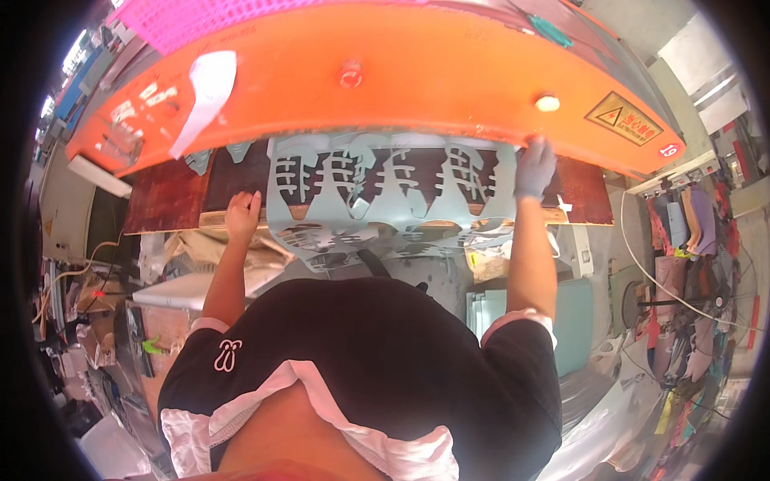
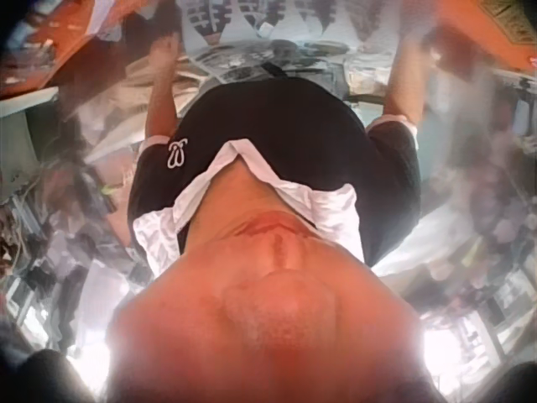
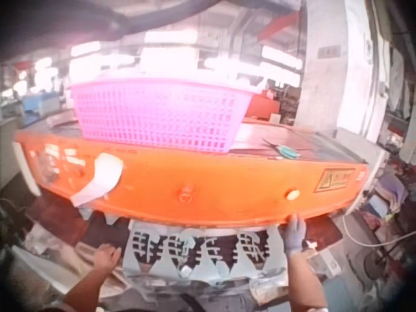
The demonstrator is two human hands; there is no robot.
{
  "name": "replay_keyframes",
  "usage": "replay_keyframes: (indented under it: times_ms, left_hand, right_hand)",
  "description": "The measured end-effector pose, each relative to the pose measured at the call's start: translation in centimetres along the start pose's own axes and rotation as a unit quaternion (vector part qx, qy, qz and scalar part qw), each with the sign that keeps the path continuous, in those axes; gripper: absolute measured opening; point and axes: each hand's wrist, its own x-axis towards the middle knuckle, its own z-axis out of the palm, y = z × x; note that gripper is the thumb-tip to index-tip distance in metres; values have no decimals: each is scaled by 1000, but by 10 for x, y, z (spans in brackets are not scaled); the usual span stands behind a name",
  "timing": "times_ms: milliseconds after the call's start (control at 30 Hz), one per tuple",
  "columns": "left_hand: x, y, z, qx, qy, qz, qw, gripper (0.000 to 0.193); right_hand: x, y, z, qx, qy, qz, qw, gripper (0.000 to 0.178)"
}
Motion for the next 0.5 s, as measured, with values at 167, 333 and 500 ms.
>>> replay_keyframes:
  times_ms: [167, 333, 500]
  left_hand:
    - [2, -16, 21, 91, 69, -2, 993, 33]
    - [20, -19, 12, 79, 87, 51, 992, 28]
    - [23, -15, 2, 91, 63, 57, 992, 27]
  right_hand:
    - [41, 26, -3, 147, -64, -94, 983, 22]
    - [-13, 106, -29, -201, -20, -179, 963, 22]
    - [-8, 119, -37, -351, -85, -90, 928, 34]
